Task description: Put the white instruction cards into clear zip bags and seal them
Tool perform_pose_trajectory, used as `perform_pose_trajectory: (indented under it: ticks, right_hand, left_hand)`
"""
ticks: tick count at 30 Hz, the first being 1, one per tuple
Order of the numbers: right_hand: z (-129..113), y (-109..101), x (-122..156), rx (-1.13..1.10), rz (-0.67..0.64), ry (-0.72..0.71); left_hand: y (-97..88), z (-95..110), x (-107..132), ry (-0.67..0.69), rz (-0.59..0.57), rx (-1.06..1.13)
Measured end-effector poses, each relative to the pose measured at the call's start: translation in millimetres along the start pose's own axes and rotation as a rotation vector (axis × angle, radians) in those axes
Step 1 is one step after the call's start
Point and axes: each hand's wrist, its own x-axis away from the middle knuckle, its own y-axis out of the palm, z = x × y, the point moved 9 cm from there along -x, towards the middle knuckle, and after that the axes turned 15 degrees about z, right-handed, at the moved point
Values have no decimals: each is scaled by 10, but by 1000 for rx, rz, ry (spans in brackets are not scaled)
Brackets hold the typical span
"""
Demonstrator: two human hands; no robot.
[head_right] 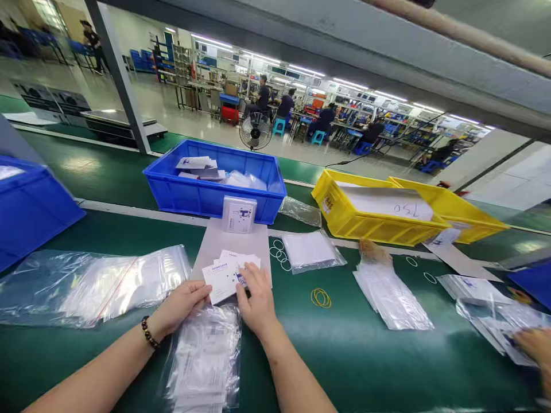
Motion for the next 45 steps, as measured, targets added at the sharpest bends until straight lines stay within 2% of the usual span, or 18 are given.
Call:
perform_pose_trajectory:
  ticks: [3, 5, 10, 13, 16, 20, 23, 26, 29, 33, 38, 40, 42, 45]
  right_hand:
    - [216, -61, -32, 69, 29, 124]
    - [265, -49, -31, 82, 10, 165]
    - [129, 48, -9, -5, -70, 174]
    - [94, 7, -27, -129, -45, 230]
    - [210, -81, -43, -365, 30, 430]
    - [290, 6, 2, -755, -37, 712]
    - [370, -28, 18, -844, 65, 855]
    - [415, -56, 32, -874, 126, 944]
    - [404, -83, 10, -849, 88, 920]
    - [334, -95, -17, -751, -26, 817]
    - [-161, 110, 41, -674, -487, 475]
    - [-309, 175, 115, -680, -619, 398]
    - [-326, 217, 166, -680, -651, 424]
    - [-241, 237, 188, -658, -572, 506]
  left_hand:
    - [-37, 37, -9, 53, 42, -9]
    - [-32, 25, -12, 46, 43, 3]
    - [8, -73, -10, -50, 7, 86]
    - [18, -78, 14, -67, -36, 149]
    - [58, 11, 73, 30, -140, 116]
    - [34, 129, 133, 206, -153, -118]
    - [21, 195, 177, 306, -151, -328]
    - [61, 277, 251, 418, -216, -442]
    - [84, 344, 304, 470, -269, -369]
    - [69, 363, 293, 467, -251, -251]
    - [23, 364, 247, 445, -149, -151]
    - [-16, 380, 229, 435, -99, -91]
    - [-34, 348, 201, 356, -94, -14]
    - [-34, 207, 155, 134, -125, 89]
